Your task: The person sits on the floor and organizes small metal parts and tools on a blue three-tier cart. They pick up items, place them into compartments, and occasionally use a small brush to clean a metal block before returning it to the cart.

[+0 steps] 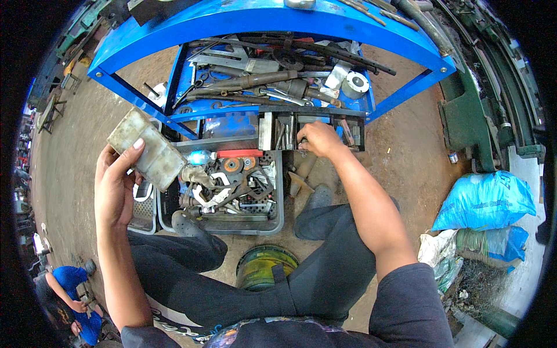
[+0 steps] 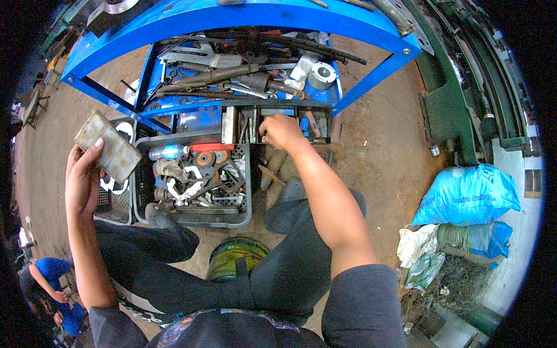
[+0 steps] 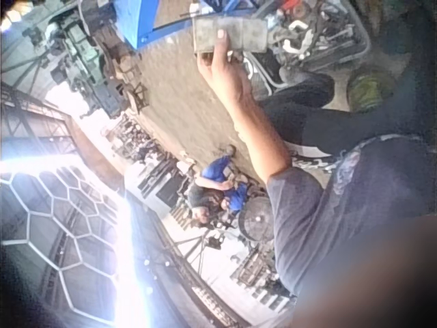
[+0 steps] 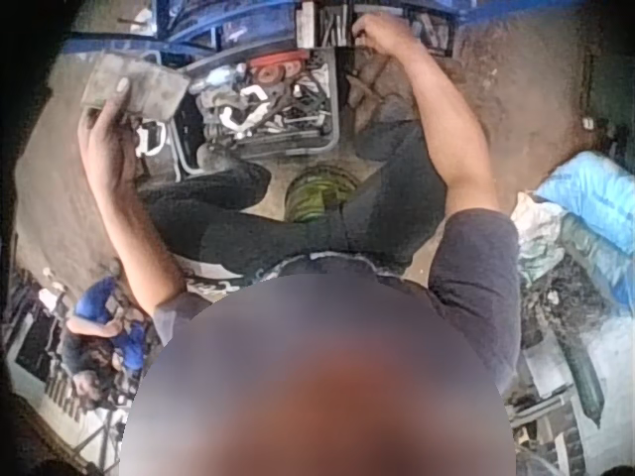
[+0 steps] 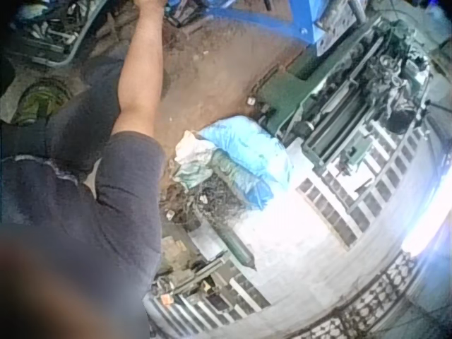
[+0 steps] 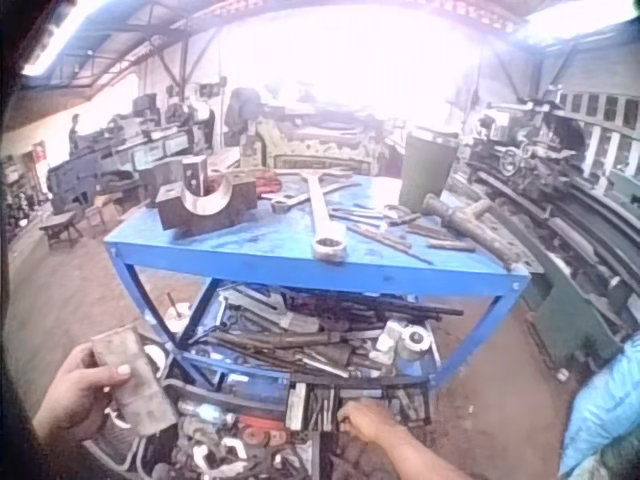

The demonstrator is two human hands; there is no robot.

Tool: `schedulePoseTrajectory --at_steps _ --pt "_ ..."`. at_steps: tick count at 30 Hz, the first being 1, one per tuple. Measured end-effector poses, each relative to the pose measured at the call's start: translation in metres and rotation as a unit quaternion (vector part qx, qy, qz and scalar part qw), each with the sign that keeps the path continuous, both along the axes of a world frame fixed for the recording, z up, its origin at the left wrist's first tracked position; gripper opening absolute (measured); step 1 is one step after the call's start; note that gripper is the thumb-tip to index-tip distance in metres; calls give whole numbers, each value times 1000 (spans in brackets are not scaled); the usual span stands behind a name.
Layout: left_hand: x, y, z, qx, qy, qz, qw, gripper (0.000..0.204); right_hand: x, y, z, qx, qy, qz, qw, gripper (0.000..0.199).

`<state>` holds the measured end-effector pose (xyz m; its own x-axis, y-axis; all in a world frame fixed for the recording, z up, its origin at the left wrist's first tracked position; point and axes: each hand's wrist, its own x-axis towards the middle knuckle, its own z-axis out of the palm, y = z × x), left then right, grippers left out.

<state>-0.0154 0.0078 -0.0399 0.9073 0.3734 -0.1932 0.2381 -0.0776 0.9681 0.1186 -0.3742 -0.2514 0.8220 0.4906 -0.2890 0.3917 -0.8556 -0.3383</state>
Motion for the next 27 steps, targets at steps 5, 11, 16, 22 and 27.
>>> schedulePoseTrajectory --at_steps 5,11,16,22,27 --pt "-1 6 1 -5 8 -1 1000 41 6 -3 18 -16 -50 -40 998 23" --pt "0 5 2 -12 -1 -8 1000 42 3 -16 34 -45 -133 -157 978 15" --pt "-1 -2 6 5 13 -12 1000 42 -1 -3 30 -1 -135 -173 975 20" --pt "-2 -3 6 8 16 -5 1000 42 1 2 28 -60 -96 -135 984 24" --pt "-5 1 7 2 5 -9 1000 43 -4 1 30 15 -142 -158 977 26"
